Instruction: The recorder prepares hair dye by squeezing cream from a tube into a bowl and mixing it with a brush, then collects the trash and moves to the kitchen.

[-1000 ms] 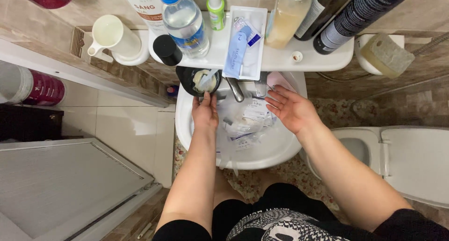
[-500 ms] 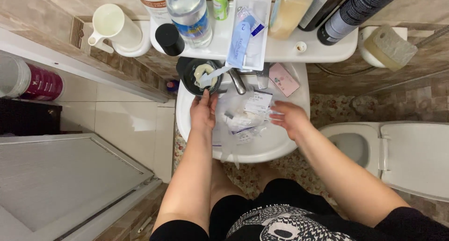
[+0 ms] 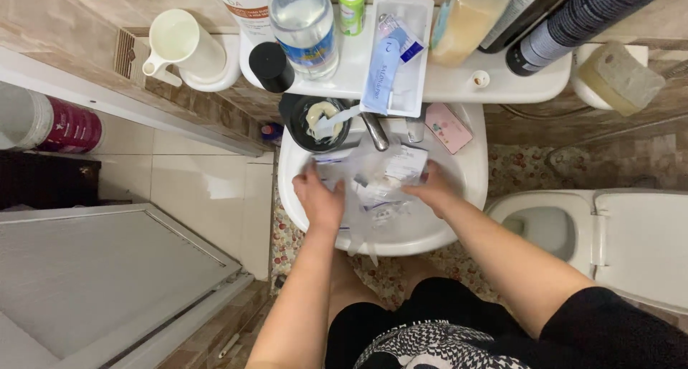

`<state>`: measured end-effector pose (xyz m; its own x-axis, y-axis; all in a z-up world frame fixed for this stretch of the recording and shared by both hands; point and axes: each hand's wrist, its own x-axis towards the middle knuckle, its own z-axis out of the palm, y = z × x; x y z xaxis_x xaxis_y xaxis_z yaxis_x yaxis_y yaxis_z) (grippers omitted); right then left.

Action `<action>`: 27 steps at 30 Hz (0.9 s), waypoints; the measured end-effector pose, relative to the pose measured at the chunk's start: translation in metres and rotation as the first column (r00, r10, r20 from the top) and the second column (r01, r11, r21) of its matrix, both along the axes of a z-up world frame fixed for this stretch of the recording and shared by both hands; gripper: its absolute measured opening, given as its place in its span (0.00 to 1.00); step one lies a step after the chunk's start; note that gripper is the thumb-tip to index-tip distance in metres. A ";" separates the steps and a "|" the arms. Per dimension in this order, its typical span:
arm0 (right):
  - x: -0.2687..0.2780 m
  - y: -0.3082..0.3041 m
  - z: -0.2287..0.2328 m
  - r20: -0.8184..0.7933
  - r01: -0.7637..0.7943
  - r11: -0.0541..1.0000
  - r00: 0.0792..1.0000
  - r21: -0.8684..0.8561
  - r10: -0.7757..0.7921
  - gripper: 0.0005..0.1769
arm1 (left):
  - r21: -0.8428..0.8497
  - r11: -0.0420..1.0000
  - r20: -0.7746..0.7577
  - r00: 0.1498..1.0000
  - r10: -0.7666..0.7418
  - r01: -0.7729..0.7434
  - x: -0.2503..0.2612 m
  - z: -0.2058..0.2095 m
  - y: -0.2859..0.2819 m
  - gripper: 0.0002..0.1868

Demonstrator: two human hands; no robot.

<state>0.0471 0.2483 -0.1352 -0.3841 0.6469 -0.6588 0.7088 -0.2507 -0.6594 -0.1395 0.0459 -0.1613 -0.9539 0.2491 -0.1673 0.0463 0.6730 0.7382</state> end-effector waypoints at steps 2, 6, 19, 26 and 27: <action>-0.011 -0.005 0.008 -0.098 0.029 1.000 0.995 0.003 -0.028 0.62 | -0.326 0.912 -0.129 0.944 -0.304 0.249 0.003 -0.003 -0.003 0.48; -0.024 -0.016 0.044 0.001 0.076 0.993 0.997 -0.095 -0.076 0.65 | -0.266 0.861 0.125 0.902 -0.414 0.433 0.010 0.048 -0.002 0.48; -0.028 -0.050 0.001 -0.025 0.079 0.992 0.996 -0.099 -0.082 0.84 | -0.052 0.859 0.611 0.696 -0.377 0.510 0.073 0.112 0.020 0.33; -0.036 -0.051 -0.063 0.259 -0.124 0.975 0.963 0.187 0.072 0.79 | -0.186 0.605 0.516 0.601 -0.610 0.774 0.084 -0.012 0.011 0.42; -0.035 -0.051 -0.053 0.257 -0.122 0.975 0.964 0.186 0.071 0.79 | -0.188 0.604 0.515 0.602 -0.610 0.774 0.080 -0.008 0.009 0.42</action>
